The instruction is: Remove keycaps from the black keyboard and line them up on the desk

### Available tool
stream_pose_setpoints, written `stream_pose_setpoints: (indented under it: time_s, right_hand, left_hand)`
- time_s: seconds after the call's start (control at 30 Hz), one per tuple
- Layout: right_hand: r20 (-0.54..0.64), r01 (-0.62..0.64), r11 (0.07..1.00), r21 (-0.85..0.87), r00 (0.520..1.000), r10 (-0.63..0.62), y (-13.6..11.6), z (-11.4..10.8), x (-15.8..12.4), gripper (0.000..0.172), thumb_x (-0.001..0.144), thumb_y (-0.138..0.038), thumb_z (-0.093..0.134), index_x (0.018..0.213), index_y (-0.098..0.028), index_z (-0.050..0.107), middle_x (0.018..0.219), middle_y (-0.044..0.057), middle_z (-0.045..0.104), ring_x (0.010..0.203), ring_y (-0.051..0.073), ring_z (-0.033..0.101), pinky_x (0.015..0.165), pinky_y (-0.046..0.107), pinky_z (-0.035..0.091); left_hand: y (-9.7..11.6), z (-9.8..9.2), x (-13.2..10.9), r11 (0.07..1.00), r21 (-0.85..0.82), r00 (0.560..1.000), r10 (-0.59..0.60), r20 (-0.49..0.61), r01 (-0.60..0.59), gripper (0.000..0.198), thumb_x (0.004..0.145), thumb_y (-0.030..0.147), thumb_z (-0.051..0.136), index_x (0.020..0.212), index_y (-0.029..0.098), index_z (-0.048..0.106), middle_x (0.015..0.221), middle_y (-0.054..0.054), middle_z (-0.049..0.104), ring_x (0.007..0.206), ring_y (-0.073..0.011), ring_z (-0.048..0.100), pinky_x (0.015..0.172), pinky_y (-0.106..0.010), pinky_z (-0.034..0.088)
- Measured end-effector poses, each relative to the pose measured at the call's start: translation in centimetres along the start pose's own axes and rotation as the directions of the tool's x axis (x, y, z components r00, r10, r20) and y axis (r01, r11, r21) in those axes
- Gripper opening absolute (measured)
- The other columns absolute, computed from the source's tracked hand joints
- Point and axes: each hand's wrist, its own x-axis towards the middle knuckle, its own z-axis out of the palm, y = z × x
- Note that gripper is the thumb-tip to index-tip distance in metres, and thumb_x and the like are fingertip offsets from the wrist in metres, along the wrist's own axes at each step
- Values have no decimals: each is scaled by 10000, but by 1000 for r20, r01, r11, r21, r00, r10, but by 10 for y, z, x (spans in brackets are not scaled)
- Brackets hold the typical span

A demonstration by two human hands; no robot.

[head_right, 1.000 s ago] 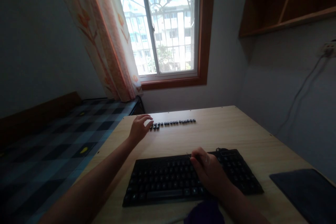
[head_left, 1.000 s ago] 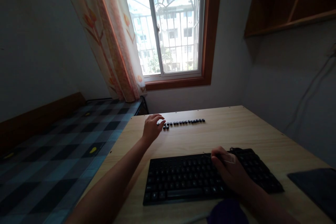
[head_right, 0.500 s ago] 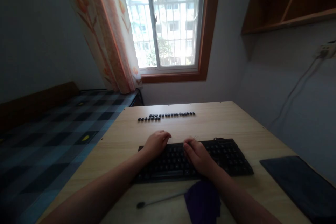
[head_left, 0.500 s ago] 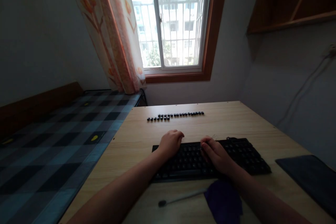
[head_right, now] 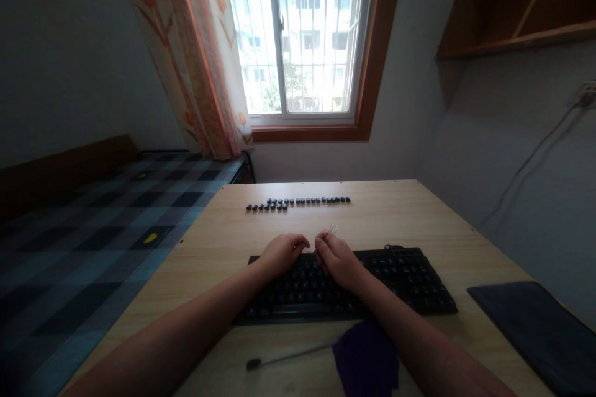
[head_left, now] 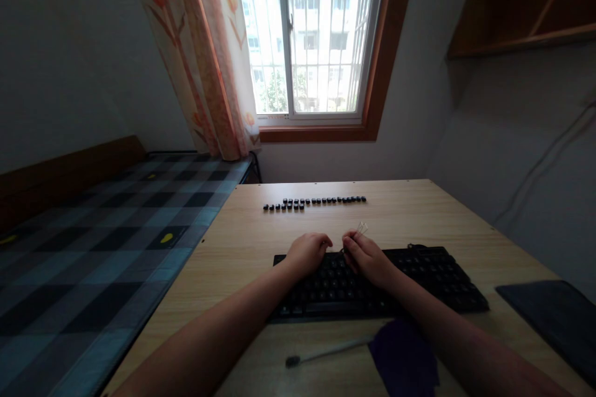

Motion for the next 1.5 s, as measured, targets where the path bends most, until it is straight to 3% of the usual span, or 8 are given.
stream_pose_setpoints:
  time_s: [0.37, 0.57, 0.67, 0.87, 1.07, 1.17, 1.33, 1.5]
  right_hand:
    - [150, -62, 998, 20, 987, 58, 5, -7, -4, 384, 989, -545, 370, 897, -195, 498, 592, -47, 506, 467, 109, 459, 479, 234, 385]
    - [151, 178, 947, -267, 978, -142, -14, -3, -14, 243, 1018, -340, 362, 936, -198, 542, 771, 18, 586, 706, 159, 559, 704, 293, 452]
    - [177, 255, 905, -341, 963, -205, -20, 4, -18, 200, 1007, -269, 366, 943, -203, 543, 807, 27, 607, 738, 170, 576, 736, 302, 446]
    - [-17, 144, 952, -270, 988, -154, -8, 13, -22, 253, 1011, -312, 338, 869, -205, 519, 643, -10, 541, 597, 154, 542, 607, 274, 415]
    - [-203, 25, 996, 82, 979, -8, 3, 14, -20, 307, 997, -452, 332, 830, -218, 439, 557, -56, 470, 440, 117, 459, 452, 234, 375]
    - [-229, 31, 990, 137, 973, 1, 2, 15, -19, 304, 989, -471, 350, 841, -218, 433, 572, -60, 469, 450, 115, 470, 456, 230, 391]
    - [-206, 114, 989, -97, 970, -132, -3, 14, -24, 272, 1013, -379, 318, 849, -214, 460, 599, -37, 476, 509, 131, 478, 522, 252, 396]
    - [-111, 278, 873, -400, 931, -347, -11, 8, -30, 211, 1007, -265, 335, 887, -209, 499, 670, -15, 508, 587, 147, 506, 593, 277, 361]
  left_hand:
    - [-1, 1, 1, 1000, 27, 1000, -6, 4, 6, 268, 898, 260, 484, 972, 246, 742, 974, -34, 756, 937, -218, 674, 827, -316, 514]
    - [-1, 2, 1, 999, 23, 1000, -26, 0, 26, 264, 902, 257, 488, 980, 242, 740, 992, -43, 754, 943, -230, 675, 831, -336, 511]
    - [-2, 3, 1, 999, 29, 999, -31, -5, 32, 266, 904, 264, 488, 988, 240, 739, 1003, -42, 752, 950, -227, 675, 838, -329, 511]
    - [-4, 5, 2, 1000, 25, 1000, -14, -24, 15, 267, 900, 265, 489, 988, 243, 740, 999, -36, 754, 948, -219, 675, 844, -320, 510]
    - [0, 1, 1, 999, 23, 999, -31, -22, 31, 256, 889, 225, 493, 954, 243, 741, 974, -30, 755, 934, -225, 677, 842, -337, 507]
    - [1, 0, 1, 1000, 13, 999, -7, -42, 7, 257, 893, 222, 487, 961, 230, 735, 983, -35, 752, 936, -217, 672, 846, -327, 505]
    - [-1, 0, 0, 999, -23, 998, 30, -62, -31, 270, 907, 225, 461, 975, 223, 723, 997, -37, 746, 938, -207, 666, 862, -322, 500]
    - [5, -8, -2, 991, -115, 995, 62, -75, -71, 278, 923, 237, 441, 983, 204, 710, 1016, -54, 733, 961, -210, 653, 879, -330, 490]
